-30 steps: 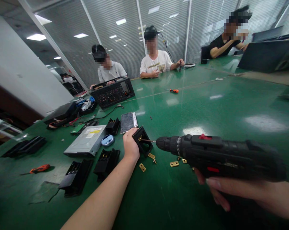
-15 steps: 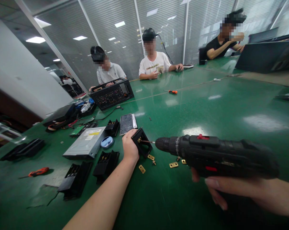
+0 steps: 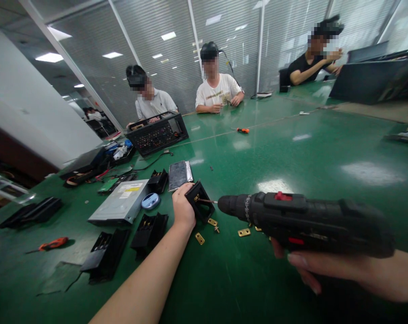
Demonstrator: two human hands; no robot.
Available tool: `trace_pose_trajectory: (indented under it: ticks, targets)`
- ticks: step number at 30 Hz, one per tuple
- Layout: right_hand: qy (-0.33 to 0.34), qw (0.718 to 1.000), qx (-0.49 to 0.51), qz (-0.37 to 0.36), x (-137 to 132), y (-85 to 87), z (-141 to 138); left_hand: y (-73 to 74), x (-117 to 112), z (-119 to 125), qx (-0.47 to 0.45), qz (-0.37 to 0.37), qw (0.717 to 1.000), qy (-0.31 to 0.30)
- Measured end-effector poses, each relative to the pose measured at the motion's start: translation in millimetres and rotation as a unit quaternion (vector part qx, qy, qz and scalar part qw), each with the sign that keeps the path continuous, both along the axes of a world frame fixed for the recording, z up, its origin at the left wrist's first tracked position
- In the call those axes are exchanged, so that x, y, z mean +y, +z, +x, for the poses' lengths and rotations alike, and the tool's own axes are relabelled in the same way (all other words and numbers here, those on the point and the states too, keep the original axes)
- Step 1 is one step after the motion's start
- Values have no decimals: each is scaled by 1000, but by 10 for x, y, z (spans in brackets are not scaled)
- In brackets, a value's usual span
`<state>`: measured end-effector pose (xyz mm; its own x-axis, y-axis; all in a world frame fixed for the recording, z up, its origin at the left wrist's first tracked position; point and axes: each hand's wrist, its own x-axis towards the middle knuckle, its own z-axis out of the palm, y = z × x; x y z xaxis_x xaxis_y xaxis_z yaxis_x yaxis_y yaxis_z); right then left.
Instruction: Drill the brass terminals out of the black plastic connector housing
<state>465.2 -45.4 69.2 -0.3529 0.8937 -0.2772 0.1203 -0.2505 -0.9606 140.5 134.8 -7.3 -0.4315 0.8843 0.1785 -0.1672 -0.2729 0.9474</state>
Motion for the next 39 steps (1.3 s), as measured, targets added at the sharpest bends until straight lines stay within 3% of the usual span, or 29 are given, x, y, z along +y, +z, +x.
trace_pose_trajectory:
  ticks: [5, 8, 12, 15, 19, 24, 26, 31, 39]
  targets:
    - [20, 997, -37, 58, 39, -44, 103, 18, -20, 7, 10, -2, 1000, -14]
    - [37, 983, -79, 160, 76, -152, 170, 15, -24, -13, 18, -10, 999, -24]
    - [57, 907, -130, 397, 208, -252, 246, 28, -29, -33, 30, -13, 999, -39]
    - [106, 871, -120, 464, 294, -288, 270, 50, -23, -40, 35, -11, 999, -36]
    - [43, 879, -118, 461, 271, -405, 253, 58, 12, -78, 40, 0, 999, -34]
    - [69, 940, -49, 332, 206, -523, 192, 23, 63, -137, 41, -9, 999, -15]
    - [91, 951, -30, 294, 244, -518, 194, 5, 76, -141, 30, -11, 999, -10]
    - [172, 961, 34, 216, 512, -488, 270, -42, 112, -154, 21, -7, 1000, 13]
    - [196, 968, 51, 149, 812, -466, 243, -74, 139, -161, 4, -12, 999, 36]
